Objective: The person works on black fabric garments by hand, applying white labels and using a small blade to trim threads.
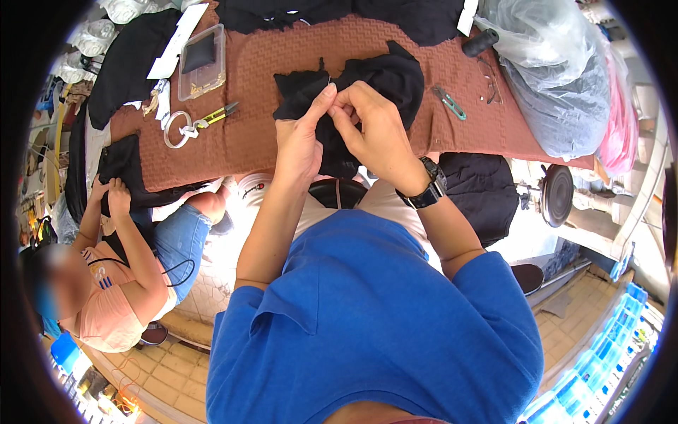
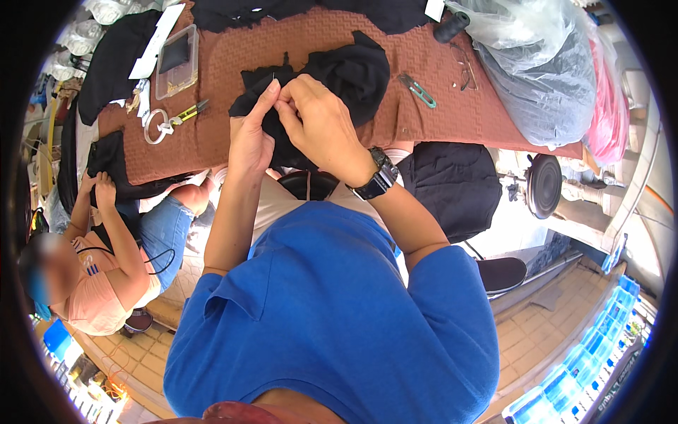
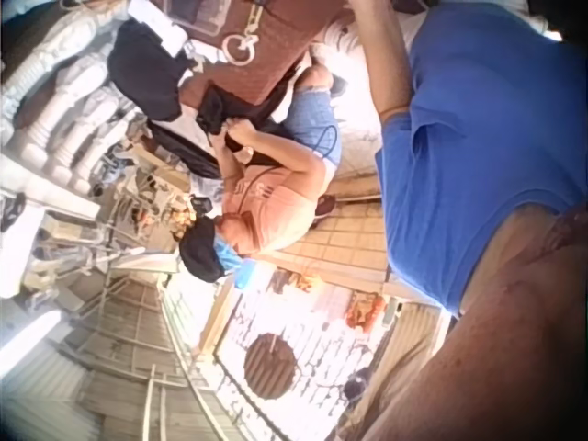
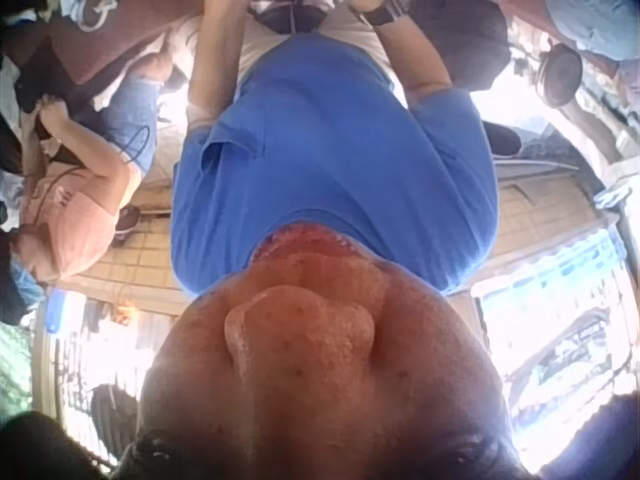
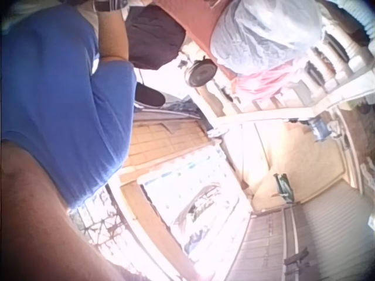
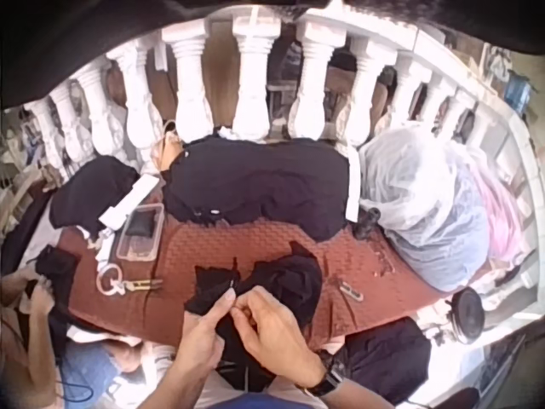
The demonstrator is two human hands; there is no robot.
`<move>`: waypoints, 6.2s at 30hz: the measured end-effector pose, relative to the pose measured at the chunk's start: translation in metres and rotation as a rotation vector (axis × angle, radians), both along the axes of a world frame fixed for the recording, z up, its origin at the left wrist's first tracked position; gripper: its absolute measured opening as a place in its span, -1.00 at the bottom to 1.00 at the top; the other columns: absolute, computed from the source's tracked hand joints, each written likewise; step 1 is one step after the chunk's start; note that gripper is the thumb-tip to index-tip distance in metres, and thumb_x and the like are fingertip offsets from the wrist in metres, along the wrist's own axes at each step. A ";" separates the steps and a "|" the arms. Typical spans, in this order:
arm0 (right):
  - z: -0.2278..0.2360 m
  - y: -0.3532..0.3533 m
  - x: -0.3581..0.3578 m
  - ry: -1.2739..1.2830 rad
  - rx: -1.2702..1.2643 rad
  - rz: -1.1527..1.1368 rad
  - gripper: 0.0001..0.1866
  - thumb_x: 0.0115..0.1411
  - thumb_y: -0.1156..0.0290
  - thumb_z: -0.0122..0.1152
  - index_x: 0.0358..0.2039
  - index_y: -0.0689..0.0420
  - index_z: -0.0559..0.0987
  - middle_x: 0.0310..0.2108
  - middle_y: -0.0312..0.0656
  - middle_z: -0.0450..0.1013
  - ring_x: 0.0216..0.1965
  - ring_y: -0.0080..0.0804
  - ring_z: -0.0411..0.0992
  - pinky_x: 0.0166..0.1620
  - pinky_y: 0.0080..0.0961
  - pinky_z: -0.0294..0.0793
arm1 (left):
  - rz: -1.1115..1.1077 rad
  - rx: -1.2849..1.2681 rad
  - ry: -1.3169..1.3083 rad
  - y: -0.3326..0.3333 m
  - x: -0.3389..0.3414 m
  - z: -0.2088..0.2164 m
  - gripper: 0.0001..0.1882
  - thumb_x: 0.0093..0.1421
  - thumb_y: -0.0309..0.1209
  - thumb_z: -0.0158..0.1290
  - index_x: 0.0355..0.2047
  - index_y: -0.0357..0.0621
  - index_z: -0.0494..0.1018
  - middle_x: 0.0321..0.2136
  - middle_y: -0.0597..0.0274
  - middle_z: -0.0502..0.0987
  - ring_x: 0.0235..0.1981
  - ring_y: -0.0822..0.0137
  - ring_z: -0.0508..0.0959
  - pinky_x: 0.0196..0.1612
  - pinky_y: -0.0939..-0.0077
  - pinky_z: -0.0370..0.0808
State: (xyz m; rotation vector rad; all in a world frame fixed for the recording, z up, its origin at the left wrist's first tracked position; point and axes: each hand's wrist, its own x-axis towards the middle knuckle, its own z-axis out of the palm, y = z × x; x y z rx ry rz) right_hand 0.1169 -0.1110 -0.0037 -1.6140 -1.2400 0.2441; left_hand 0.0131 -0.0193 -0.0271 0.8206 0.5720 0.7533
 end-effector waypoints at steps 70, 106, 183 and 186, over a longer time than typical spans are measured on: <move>0.089 0.089 0.208 0.634 0.446 0.140 -0.81 0.47 0.31 0.12 -0.20 0.17 0.52 -0.35 -0.20 0.58 -0.39 -0.44 0.58 -0.29 -0.56 0.60 | -0.034 0.642 0.435 0.013 -0.013 -0.042 -0.75 0.29 -0.37 0.26 -0.33 -0.39 0.63 -0.43 0.14 0.68 -0.41 0.42 0.55 -0.26 0.46 0.49; -0.114 -0.104 0.171 -0.065 -0.231 -0.474 -0.84 0.35 0.38 0.23 -0.16 0.19 0.53 -0.29 -0.06 0.57 -0.33 -0.17 0.56 -0.22 -0.26 0.60 | -0.214 0.999 0.934 0.099 0.037 -0.060 -0.73 0.30 -0.25 0.22 -0.20 -0.24 0.66 -0.26 0.07 0.65 -0.25 0.30 0.64 -0.15 0.42 0.53; -0.062 -0.031 0.102 -0.648 -0.211 -0.712 -0.51 0.13 0.33 0.38 0.08 0.15 0.52 0.14 -0.02 0.38 0.11 0.05 0.33 0.07 -0.03 0.34 | -0.222 0.480 0.379 0.060 -0.021 -0.011 -0.77 0.39 -0.30 0.14 -0.11 -0.22 0.57 -0.09 0.21 0.64 -0.11 0.48 0.57 0.02 0.57 0.47; -0.033 0.015 0.061 -0.389 0.134 -0.069 -0.45 0.20 0.39 0.34 0.20 0.14 0.46 0.13 -0.11 0.46 0.20 -0.04 0.32 0.24 -0.13 0.19 | -0.260 0.452 0.328 0.053 -0.010 -0.001 -0.77 0.40 -0.32 0.12 -0.08 -0.22 0.57 -0.05 0.21 0.62 -0.07 0.46 0.58 0.05 0.55 0.47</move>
